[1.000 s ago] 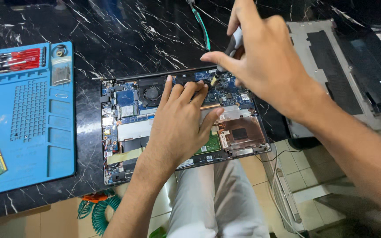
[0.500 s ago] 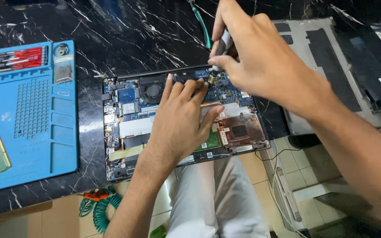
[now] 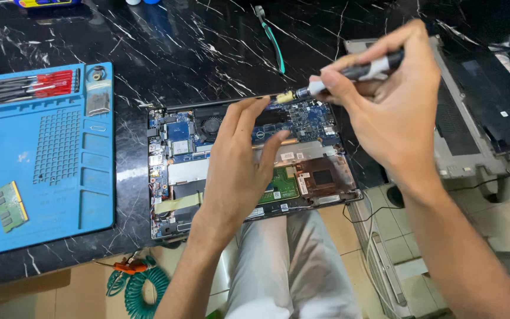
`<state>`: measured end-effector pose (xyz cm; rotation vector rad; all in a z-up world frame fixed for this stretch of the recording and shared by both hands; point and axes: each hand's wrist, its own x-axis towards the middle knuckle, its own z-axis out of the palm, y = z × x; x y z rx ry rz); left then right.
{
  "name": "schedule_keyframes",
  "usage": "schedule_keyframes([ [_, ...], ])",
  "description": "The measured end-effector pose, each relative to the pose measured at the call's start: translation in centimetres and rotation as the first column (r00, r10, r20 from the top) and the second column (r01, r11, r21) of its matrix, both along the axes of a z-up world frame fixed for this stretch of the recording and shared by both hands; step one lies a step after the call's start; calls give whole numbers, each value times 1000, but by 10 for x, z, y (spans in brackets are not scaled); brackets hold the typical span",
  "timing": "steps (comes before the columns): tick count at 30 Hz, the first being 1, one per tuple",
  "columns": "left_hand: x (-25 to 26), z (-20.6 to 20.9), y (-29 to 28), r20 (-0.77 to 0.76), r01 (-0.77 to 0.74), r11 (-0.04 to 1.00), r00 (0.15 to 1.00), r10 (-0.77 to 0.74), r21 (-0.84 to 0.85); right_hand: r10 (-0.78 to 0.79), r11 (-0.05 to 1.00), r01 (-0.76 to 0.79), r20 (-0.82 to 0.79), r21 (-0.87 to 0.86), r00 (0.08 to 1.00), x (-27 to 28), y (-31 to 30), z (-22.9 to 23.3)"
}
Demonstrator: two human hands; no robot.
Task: The person cleans the internal components of a disassembled laptop using a small brush and a handheld air blower. They remove the cooling fan, clean the heatsink and motherboard, and then reattach the fan.
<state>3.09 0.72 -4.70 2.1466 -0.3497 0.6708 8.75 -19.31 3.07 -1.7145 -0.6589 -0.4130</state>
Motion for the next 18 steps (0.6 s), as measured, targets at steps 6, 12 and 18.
schedule_keyframes([
  [6, -9, 5, -13, 325, -123, 992, 938, 119, -6, -192, 962, 220, -173, 163, 966, -38, -11, -25],
  [12, -17, 4, -19, 328, -111, 993, 940, 91, 42, -252, 946, 282, -181, 161, 951, -60, -14, -30],
  [18, -23, 20, -20, 161, 59, 994, 986, -44, -91, -166, 976, 167, -17, 137, 986, -71, -17, -31],
])
